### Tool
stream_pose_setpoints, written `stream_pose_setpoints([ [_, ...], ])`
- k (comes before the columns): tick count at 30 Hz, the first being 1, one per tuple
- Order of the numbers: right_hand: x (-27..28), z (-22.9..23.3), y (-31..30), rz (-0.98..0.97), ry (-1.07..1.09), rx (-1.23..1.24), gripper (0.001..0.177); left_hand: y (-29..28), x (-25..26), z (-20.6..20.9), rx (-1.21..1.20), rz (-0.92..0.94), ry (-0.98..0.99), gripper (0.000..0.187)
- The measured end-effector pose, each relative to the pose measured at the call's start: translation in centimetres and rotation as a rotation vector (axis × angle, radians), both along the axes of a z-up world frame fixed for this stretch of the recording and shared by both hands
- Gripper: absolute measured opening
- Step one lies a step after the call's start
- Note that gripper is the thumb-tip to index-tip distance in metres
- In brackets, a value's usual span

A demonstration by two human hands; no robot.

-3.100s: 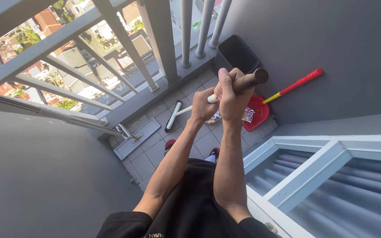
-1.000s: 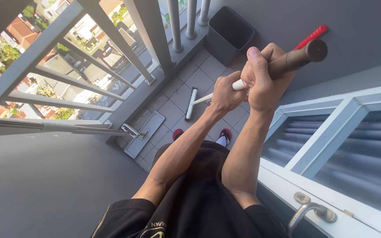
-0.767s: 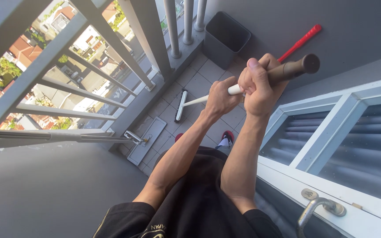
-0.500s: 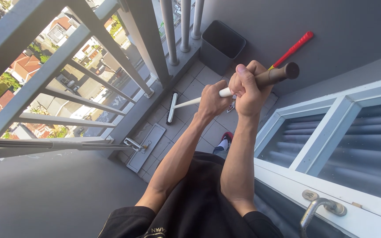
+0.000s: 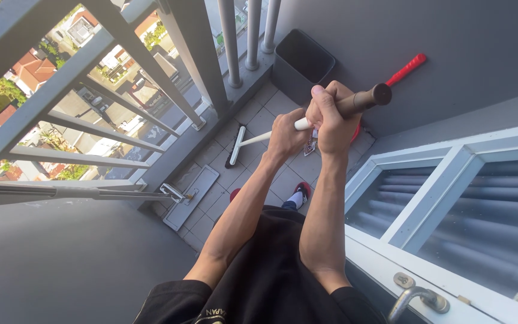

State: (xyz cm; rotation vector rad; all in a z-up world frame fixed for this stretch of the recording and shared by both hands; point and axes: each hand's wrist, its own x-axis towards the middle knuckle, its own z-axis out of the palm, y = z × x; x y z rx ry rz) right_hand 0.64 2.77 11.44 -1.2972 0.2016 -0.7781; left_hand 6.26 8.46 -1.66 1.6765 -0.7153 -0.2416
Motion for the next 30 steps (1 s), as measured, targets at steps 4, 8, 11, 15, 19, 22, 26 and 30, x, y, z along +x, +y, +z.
stream_pose_setpoints([
  [4,-0.6,0.0,-2.1,0.013,0.038,0.004,0.038,-1.9,-0.6,-0.3,-0.001,0.016,-0.013,0.021],
  [8,-1.2,0.5,-3.8,0.015,0.06,-0.003,0.039,-3.6,-1.2,-0.3,0.023,0.012,-0.016,0.025],
  [11,-1.2,0.7,-5.1,0.037,0.075,0.005,0.04,-4.8,-1.4,-0.3,-0.024,0.02,-0.002,0.021],
  [15,-1.4,1.1,-7.0,0.049,0.073,0.0,0.04,-6.9,-1.8,-0.5,0.004,0.022,0.007,0.016],
  [19,-1.6,1.9,-8.5,0.034,0.113,-0.028,0.041,-8.3,-2.3,0.9,-0.016,0.011,0.058,0.016],
  [22,-1.7,2.6,-9.5,0.052,0.123,-0.023,0.04,-9.4,-2.6,1.3,-0.032,0.007,0.093,0.016],
  [26,-1.8,2.5,-11.2,0.063,0.129,-0.025,0.039,-10.9,-3.0,1.8,-0.035,0.002,0.111,0.017],
  [30,-1.9,2.7,-12.6,0.085,0.135,-0.024,0.04,-12.3,-3.2,1.8,-0.075,0.006,0.144,0.018],
])
